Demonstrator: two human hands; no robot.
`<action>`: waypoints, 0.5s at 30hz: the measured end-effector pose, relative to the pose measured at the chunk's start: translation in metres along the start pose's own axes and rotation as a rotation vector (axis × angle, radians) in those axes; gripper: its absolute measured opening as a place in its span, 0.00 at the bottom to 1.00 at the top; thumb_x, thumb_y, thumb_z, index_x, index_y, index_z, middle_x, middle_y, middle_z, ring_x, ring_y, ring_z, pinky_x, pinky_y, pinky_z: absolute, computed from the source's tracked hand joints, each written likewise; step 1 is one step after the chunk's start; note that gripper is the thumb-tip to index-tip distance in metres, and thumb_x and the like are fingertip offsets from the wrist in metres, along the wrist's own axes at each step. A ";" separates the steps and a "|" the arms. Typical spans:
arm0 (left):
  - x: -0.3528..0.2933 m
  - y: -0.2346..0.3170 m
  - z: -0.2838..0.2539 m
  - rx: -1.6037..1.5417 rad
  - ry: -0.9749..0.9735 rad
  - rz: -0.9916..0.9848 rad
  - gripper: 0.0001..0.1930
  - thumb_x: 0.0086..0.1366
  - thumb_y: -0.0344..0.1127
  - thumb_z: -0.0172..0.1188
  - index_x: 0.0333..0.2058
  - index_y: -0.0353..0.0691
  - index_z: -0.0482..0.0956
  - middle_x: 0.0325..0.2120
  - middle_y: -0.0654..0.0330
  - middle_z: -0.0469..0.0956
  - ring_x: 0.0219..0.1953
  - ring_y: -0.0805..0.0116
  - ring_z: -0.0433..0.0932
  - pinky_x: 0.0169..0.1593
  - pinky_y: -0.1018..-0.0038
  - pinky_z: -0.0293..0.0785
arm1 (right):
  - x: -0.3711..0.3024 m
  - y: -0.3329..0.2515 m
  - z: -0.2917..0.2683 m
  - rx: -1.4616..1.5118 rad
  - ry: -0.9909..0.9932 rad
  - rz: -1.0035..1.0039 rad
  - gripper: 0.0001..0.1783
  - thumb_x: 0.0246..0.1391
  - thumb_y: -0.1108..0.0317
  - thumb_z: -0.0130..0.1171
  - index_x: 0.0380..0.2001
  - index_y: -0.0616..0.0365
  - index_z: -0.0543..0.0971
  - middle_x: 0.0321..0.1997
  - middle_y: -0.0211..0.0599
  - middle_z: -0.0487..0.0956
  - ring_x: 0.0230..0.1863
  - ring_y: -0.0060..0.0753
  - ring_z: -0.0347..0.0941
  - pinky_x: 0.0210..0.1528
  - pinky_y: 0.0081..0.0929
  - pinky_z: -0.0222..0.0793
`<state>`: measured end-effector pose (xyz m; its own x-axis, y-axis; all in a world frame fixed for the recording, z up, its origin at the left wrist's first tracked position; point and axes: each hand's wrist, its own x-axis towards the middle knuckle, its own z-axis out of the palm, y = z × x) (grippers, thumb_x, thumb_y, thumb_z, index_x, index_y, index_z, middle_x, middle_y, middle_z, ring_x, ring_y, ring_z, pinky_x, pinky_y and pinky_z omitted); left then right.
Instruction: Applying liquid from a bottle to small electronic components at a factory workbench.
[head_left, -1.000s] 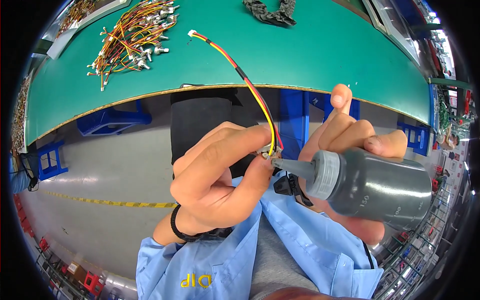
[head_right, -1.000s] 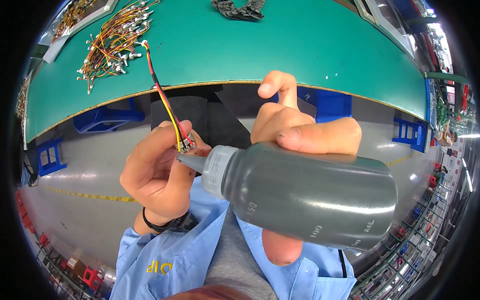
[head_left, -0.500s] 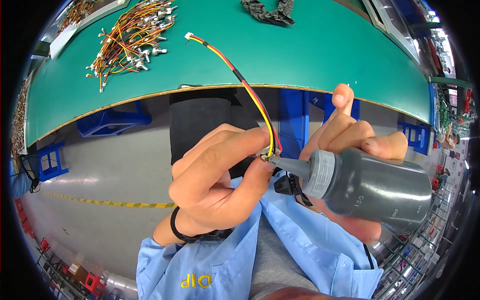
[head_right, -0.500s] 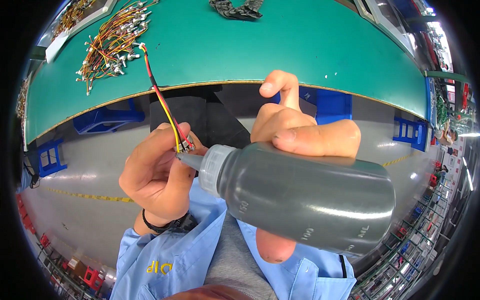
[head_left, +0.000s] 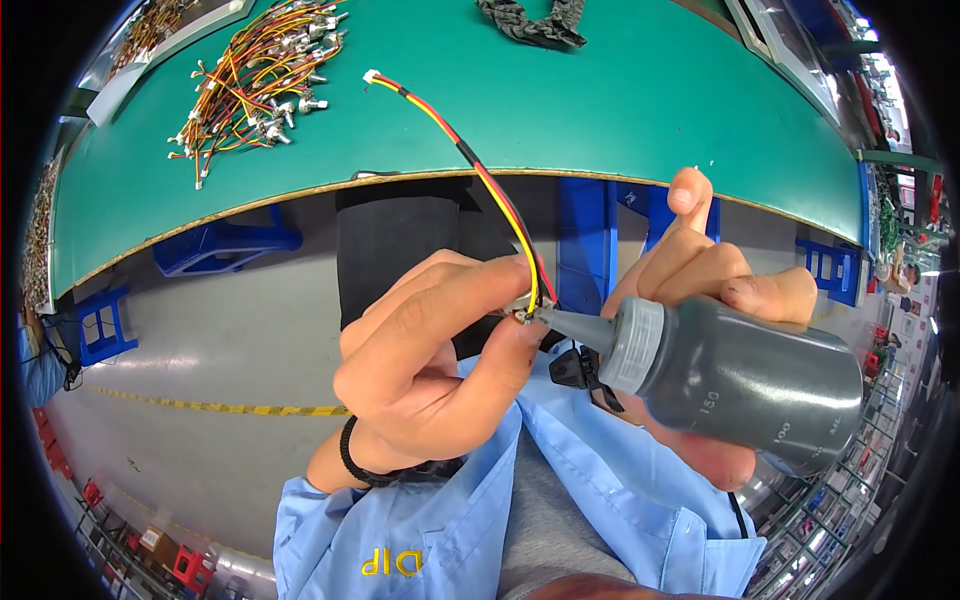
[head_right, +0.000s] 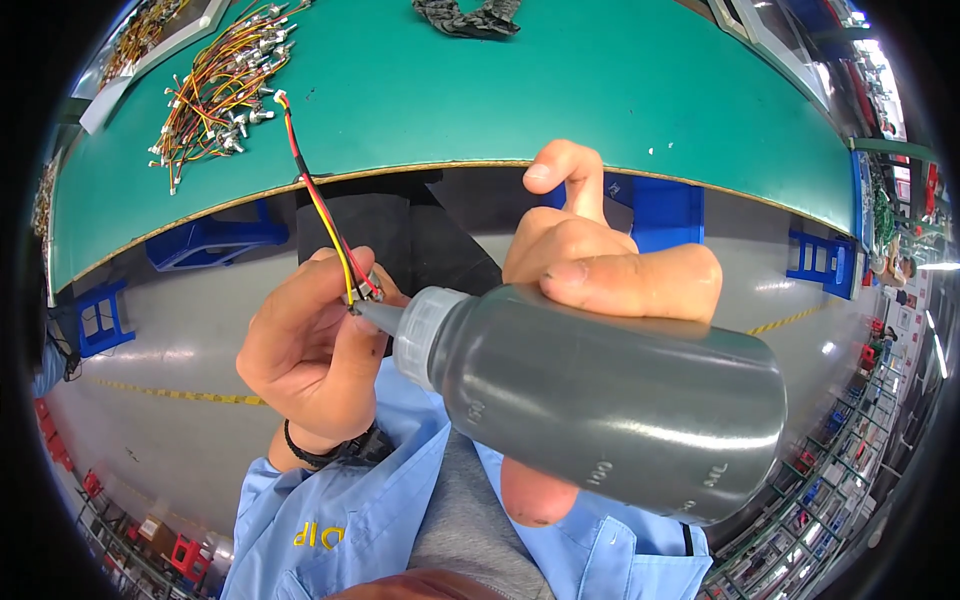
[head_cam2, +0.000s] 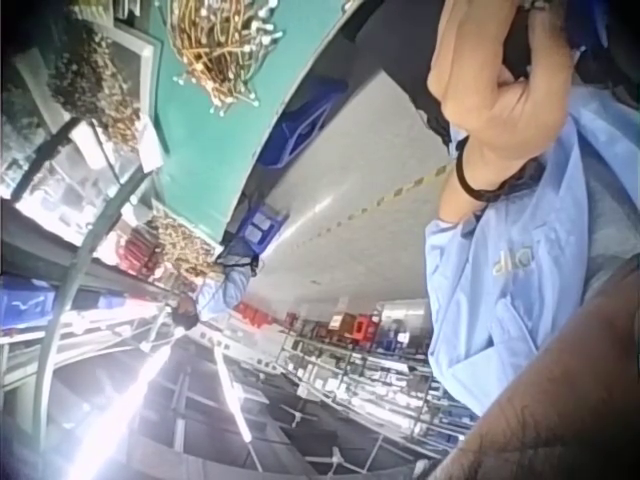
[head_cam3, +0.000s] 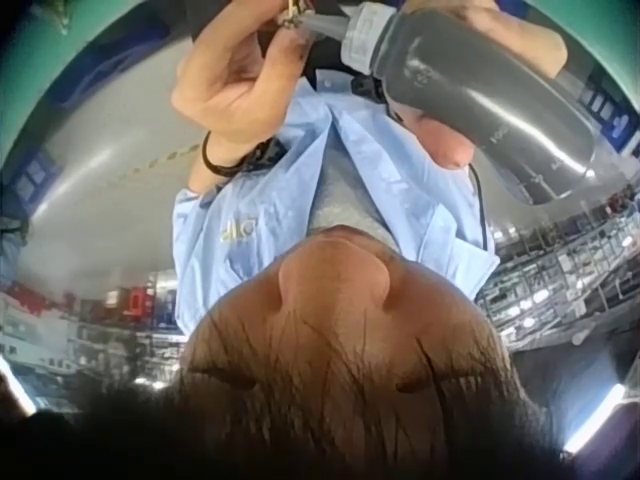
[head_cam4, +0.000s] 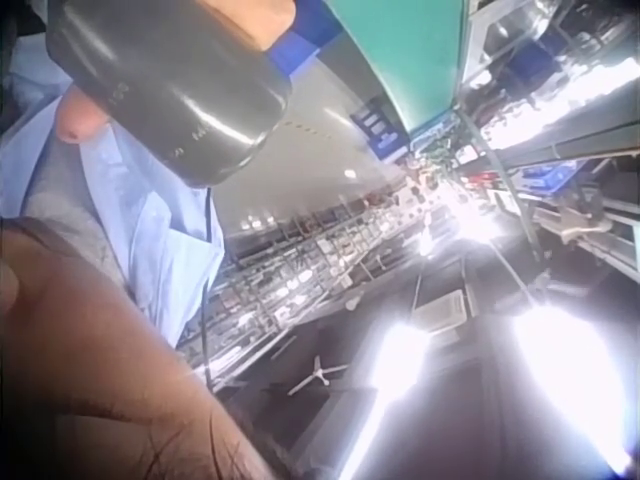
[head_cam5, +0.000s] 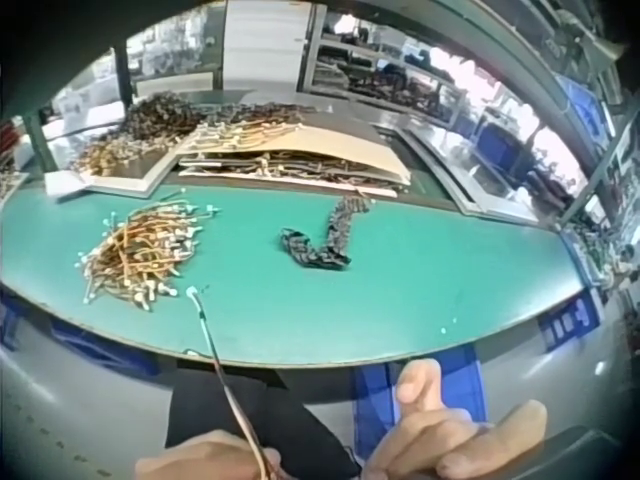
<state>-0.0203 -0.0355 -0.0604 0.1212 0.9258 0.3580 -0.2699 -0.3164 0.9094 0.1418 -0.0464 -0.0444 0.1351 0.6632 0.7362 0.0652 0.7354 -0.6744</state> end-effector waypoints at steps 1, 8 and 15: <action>0.000 0.000 0.000 0.000 0.000 0.000 0.17 0.44 0.12 0.60 0.37 0.20 0.77 0.26 0.46 0.80 0.24 0.62 0.78 0.27 0.74 0.72 | 0.001 0.001 -0.001 0.000 0.000 0.000 0.47 0.44 0.26 0.55 0.47 0.62 0.63 0.17 0.29 0.65 0.15 0.24 0.59 0.57 0.51 0.46; 0.001 0.003 0.000 0.015 -0.013 -0.017 0.17 0.45 0.12 0.60 0.38 0.20 0.77 0.26 0.46 0.80 0.25 0.62 0.77 0.27 0.75 0.72 | 0.005 0.008 -0.006 0.011 -0.062 -0.099 0.48 0.45 0.24 0.52 0.46 0.62 0.63 0.17 0.29 0.65 0.15 0.23 0.58 0.56 0.52 0.47; 0.000 0.005 0.000 0.009 -0.014 -0.048 0.16 0.47 0.12 0.60 0.38 0.20 0.77 0.28 0.45 0.80 0.26 0.64 0.78 0.27 0.76 0.72 | 0.004 0.009 -0.005 -0.012 -0.041 -0.116 0.47 0.46 0.25 0.52 0.45 0.63 0.63 0.16 0.29 0.65 0.16 0.23 0.57 0.55 0.53 0.46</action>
<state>-0.0216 -0.0372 -0.0560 0.1468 0.9369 0.3172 -0.2547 -0.2740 0.9274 0.1483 -0.0381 -0.0480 0.0858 0.5786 0.8111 0.0900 0.8063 -0.5847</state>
